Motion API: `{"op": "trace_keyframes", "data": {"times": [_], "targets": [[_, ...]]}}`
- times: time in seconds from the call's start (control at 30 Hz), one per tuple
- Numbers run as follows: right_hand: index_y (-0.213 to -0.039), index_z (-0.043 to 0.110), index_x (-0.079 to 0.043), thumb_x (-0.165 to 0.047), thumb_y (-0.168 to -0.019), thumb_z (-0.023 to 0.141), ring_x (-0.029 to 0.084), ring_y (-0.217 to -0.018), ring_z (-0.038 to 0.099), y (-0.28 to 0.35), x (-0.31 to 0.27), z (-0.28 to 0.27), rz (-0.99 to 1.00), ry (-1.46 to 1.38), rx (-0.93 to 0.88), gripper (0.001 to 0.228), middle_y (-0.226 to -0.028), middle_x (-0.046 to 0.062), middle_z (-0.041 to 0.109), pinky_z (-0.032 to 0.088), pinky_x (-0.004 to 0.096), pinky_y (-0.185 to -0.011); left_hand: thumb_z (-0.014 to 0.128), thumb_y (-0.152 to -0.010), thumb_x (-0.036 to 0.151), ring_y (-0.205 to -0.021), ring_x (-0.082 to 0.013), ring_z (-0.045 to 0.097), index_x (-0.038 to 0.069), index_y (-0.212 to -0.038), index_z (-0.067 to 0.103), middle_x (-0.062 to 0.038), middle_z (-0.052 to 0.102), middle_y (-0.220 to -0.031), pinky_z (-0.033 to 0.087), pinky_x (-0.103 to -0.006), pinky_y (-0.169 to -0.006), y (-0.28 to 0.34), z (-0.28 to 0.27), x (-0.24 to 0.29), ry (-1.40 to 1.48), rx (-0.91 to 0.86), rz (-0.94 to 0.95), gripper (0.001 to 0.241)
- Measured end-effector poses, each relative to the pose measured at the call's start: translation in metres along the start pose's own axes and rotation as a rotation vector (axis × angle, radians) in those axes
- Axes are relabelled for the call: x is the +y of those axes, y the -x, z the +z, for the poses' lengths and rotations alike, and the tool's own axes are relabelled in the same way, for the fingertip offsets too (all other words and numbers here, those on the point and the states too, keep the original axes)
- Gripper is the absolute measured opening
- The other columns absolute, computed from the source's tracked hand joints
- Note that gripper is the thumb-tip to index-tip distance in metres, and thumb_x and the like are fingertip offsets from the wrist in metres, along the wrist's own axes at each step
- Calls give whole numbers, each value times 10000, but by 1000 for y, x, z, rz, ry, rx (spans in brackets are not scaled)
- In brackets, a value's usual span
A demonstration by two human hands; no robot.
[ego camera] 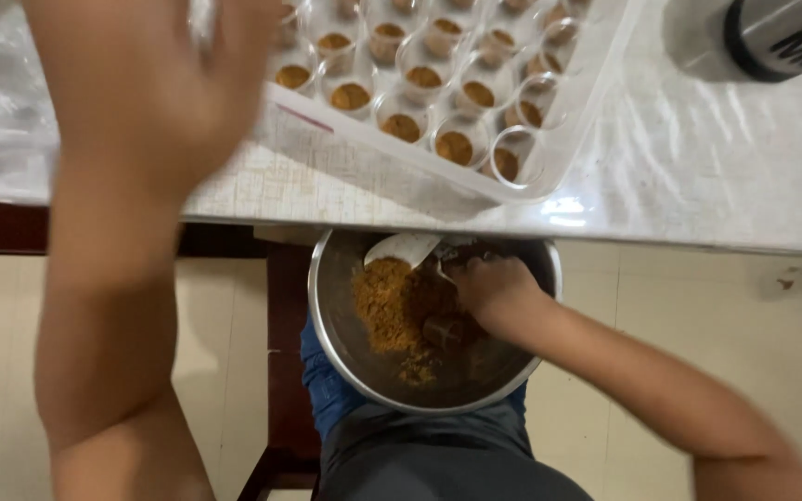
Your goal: Filling small plastic dessert cups with a crumbly base mixture using a spoon and hands.
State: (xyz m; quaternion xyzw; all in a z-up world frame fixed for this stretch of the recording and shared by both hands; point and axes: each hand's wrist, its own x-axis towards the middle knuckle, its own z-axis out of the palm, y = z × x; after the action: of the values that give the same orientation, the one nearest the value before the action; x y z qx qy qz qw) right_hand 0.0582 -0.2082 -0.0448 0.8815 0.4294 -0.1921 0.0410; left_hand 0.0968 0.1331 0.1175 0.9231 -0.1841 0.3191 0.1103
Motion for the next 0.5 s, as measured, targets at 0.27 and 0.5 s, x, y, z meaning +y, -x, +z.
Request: {"op": "trace_keyframes", "data": {"times": [0.27, 0.5], "targets": [[-1101, 642, -62, -102, -879, 594, 315, -770, 734, -18, 12, 52, -75, 61, -32, 231, -904, 145, 736, 590, 413, -640, 651, -1057, 336, -1125, -266, 644, 225, -941, 747, -57, 720, -1157, 228, -451, -1045, 61, -15, 79, 265, 287, 201, 186], [-1174, 607, -31, -68, -842, 633, 299, -747, 743, -2, -5, -5, 130, 164, -104, 335, -929, 154, 725, 604, 389, -637, 544, -1094, 220, -1134, -191, 637, 158, -894, 747, -4, 702, -1147, 376, -329, -1015, 145, 22, 98, 491, 230, -394, 292]]}}
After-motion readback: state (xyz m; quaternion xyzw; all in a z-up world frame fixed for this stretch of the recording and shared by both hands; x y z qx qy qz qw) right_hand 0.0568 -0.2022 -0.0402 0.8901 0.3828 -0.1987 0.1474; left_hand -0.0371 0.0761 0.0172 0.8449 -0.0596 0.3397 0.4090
